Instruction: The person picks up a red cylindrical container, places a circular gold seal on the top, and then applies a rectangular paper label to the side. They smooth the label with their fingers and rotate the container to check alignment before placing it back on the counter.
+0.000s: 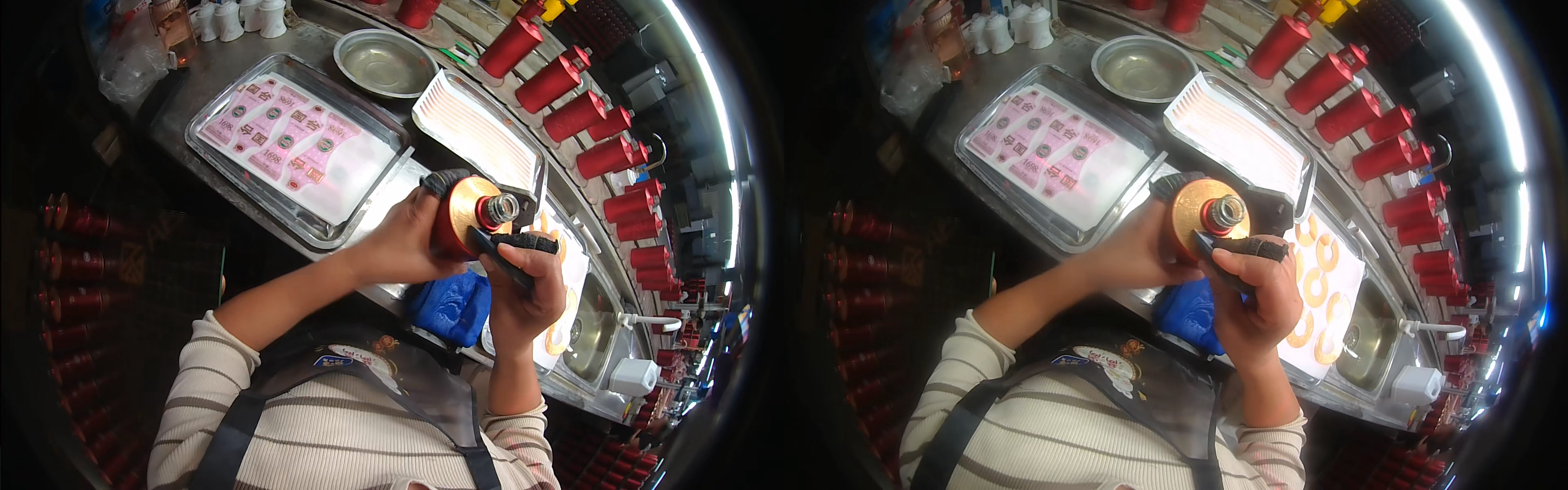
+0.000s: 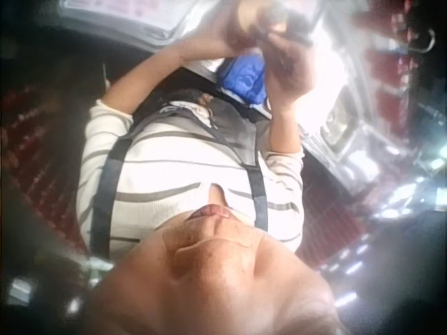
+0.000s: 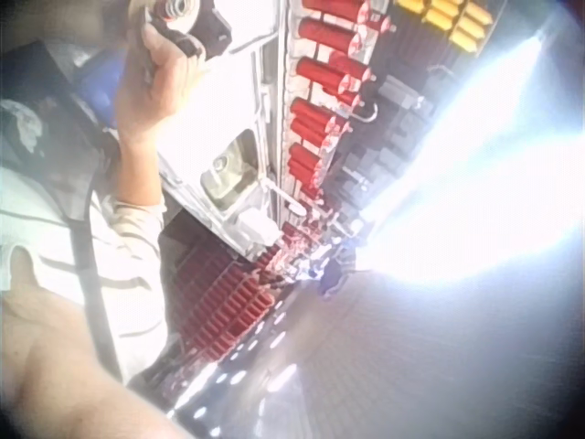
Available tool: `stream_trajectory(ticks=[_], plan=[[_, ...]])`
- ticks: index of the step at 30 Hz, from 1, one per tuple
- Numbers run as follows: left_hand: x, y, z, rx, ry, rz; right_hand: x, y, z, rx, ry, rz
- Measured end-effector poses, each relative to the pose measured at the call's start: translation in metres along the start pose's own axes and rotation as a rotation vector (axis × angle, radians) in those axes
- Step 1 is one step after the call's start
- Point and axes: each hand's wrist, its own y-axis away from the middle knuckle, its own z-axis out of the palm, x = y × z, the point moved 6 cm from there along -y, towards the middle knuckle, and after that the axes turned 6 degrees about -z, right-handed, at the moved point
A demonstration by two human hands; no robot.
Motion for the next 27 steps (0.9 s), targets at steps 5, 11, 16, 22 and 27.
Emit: stream_trajectory(ticks=[5,11,16,22,27], plan=[[-0.003,0.017,0.007,0.326,-0.231,0.168,0.005,0.003,0.002,-0.001,-0.067,0.055],[-0.009,0.010,0.011,0.181,-0.244,0.036,0.003,0.005,0.001,0.016,0.007,0.071],[0.008,0.015,-0.014,0.254,-0.062,0.176,0.010,0.008,0.001,0.020,-0.065,0.132],[-0.004,0.017,0.006,0.351,-0.332,0.183,0.016,0.010,-0.005,0.039,-0.144,0.236],[0.007,0.010,-0.003,0.309,-0.111,0.373,0.017,0.015,-0.003,0.038,-0.105,0.237]])
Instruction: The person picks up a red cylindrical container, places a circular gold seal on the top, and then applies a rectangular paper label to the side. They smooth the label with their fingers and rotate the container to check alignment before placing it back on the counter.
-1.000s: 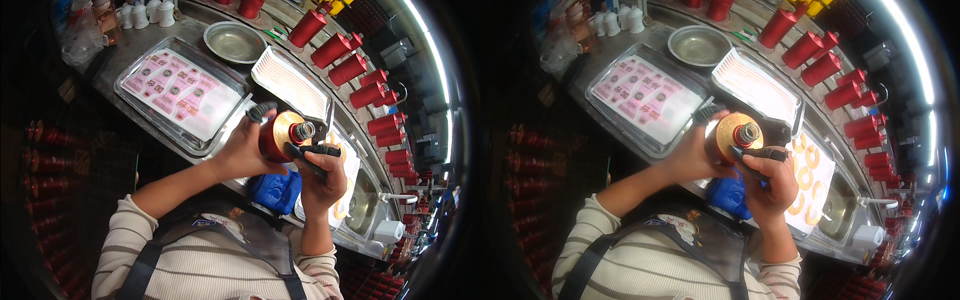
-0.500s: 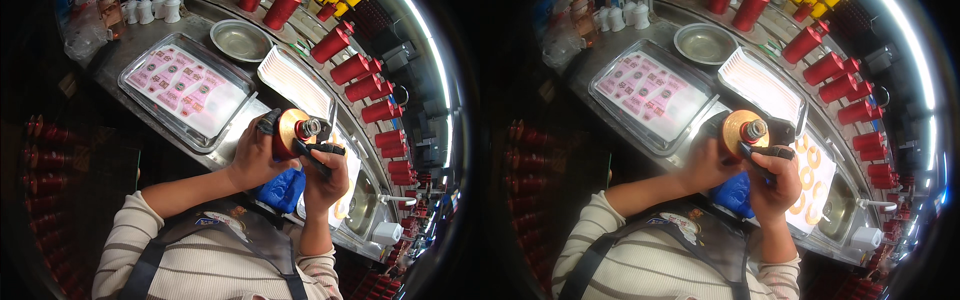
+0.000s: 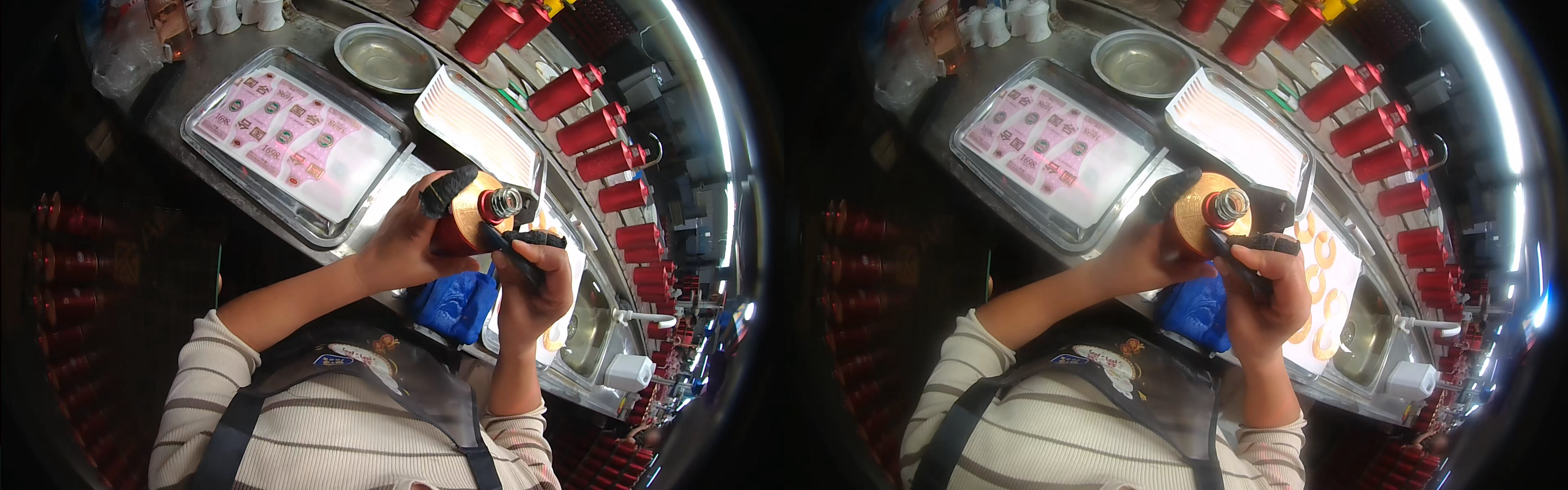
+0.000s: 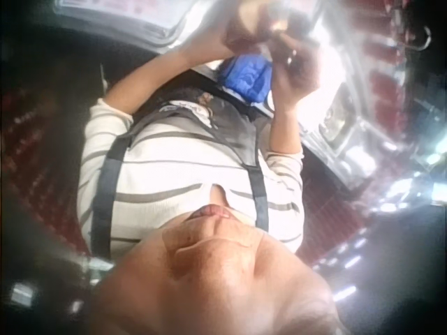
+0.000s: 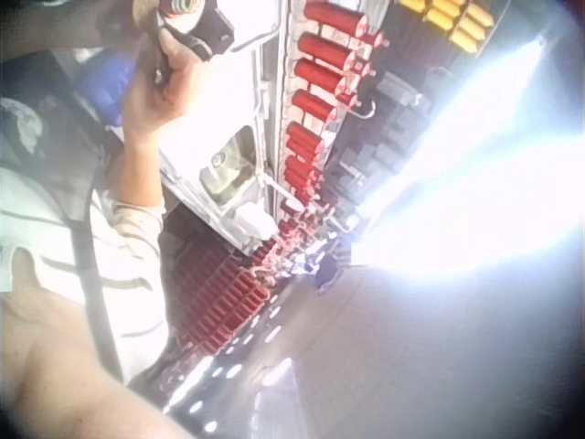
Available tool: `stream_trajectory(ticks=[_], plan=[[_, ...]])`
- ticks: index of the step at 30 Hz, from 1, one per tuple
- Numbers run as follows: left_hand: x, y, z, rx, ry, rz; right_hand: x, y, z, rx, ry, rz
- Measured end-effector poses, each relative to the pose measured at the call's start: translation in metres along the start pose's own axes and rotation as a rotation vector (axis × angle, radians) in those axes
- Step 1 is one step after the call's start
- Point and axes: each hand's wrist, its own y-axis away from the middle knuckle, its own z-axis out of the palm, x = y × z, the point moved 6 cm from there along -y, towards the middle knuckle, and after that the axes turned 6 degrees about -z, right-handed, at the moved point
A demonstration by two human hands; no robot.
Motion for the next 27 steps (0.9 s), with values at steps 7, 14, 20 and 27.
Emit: stream_trajectory(ticks=[7,14,20,27], plan=[[-0.010,0.022,0.004,-0.037,-0.181,0.191,-0.003,0.005,0.001,0.020,-0.024,0.018],[-0.007,-0.011,-0.012,-0.166,0.093,-0.060,0.002,-0.006,0.000,-0.001,0.004,0.050],[0.009,0.004,0.008,0.174,-0.247,-0.015,-0.010,-0.001,0.012,-0.004,0.122,-0.101],[0.002,0.007,0.009,0.229,-0.176,-0.054,-0.044,0.015,0.031,-0.082,0.192,-0.368]])
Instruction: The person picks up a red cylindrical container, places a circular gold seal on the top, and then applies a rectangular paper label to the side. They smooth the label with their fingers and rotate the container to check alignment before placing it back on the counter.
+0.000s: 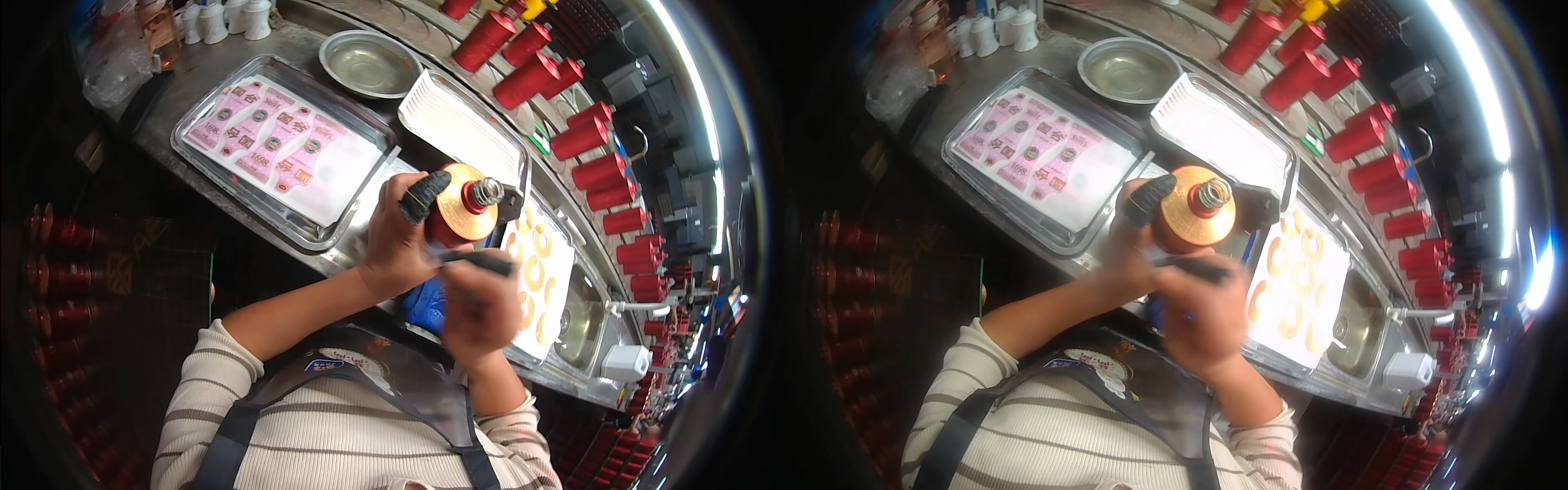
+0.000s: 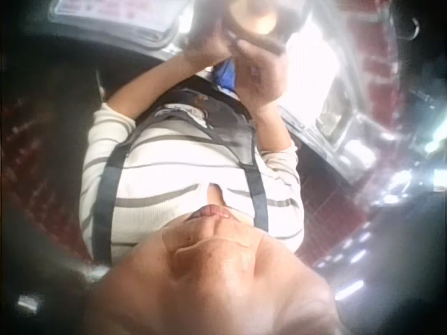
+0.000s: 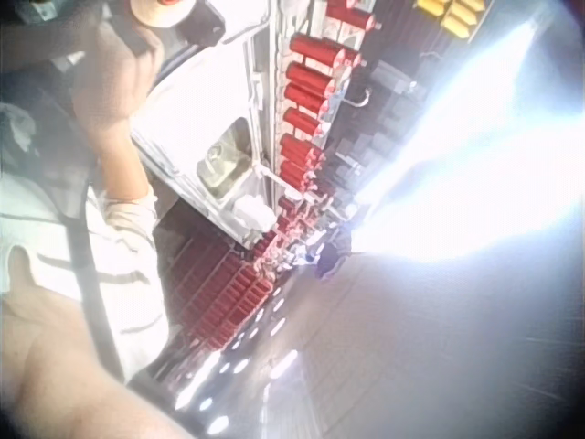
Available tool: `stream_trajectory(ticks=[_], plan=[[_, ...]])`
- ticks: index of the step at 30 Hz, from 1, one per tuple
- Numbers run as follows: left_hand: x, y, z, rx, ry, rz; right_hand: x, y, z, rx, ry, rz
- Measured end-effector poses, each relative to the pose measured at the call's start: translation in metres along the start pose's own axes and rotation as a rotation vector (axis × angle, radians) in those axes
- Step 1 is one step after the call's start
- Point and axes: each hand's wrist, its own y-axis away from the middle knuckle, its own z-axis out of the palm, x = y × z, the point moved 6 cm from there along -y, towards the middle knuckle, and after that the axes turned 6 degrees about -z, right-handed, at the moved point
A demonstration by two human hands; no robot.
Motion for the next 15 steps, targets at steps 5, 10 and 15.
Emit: stream_trajectory(ticks=[5,10,15], plan=[[-0.003,-0.004,-0.001,-0.001,-0.062,-0.049,0.004,-0.013,-0.006,-0.149,-0.156,0.078],[0.003,-0.008,-0.005,-0.063,-0.081,-0.012,0.026,-0.006,-0.020,-0.051,0.183,0.013],[0.006,-0.022,-0.017,-0.192,0.002,0.020,0.078,0.003,-0.022,0.121,-0.298,0.650]])
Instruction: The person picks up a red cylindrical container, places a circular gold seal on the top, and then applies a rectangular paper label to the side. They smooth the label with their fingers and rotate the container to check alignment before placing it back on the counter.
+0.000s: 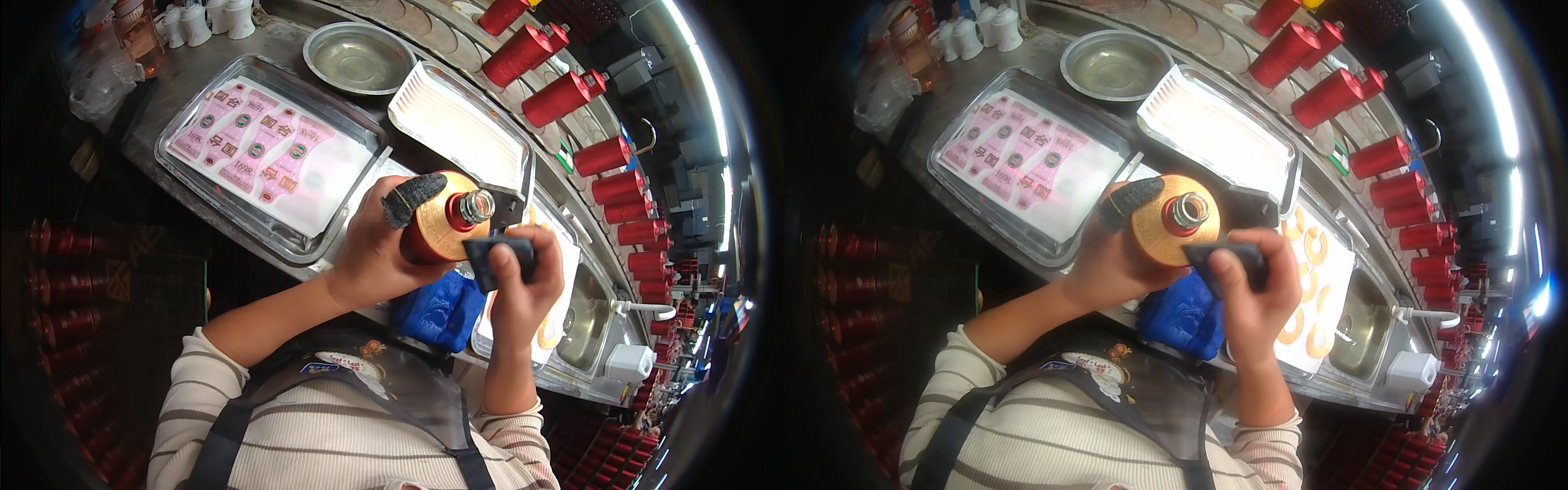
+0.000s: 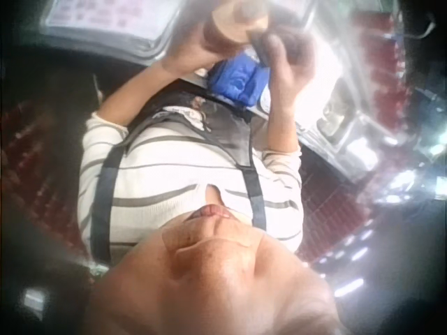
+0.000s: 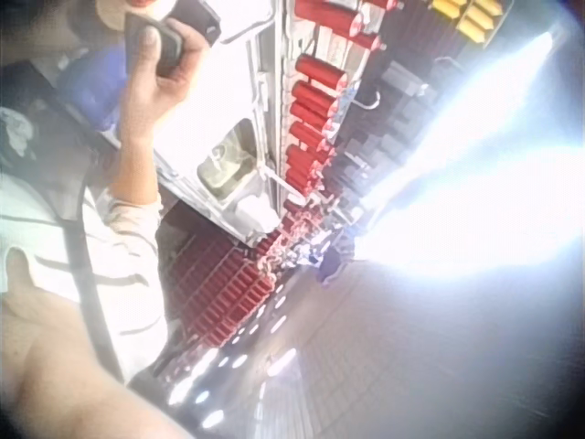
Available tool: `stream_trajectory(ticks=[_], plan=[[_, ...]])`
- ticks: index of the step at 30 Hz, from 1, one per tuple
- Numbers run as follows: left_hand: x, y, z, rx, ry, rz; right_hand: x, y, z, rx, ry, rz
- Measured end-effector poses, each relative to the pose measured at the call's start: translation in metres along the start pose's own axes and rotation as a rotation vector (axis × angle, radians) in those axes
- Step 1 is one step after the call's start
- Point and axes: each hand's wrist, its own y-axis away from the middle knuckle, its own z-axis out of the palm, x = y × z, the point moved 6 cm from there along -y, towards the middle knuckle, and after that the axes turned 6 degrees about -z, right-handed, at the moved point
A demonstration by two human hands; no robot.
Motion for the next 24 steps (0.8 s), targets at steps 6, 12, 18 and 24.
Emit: stream_trajectory(ticks=[6,12,18,24], plan=[[-0.005,-0.009,-0.011,-0.178,0.043,0.039,0.037,-0.046,0.004,-0.077,-0.123,0.132],[-0.022,-0.011,-0.006,-0.560,0.115,-0.257,0.024,-0.093,0.035,-0.294,0.043,-0.014],[-0.023,-0.001,0.004,-0.569,0.325,-0.212,0.002,-0.092,0.040,-0.526,-0.088,-0.024],[-0.022,0.019,0.014,-0.211,0.289,-0.014,0.027,-0.103,0.051,-0.470,0.109,-0.006]])
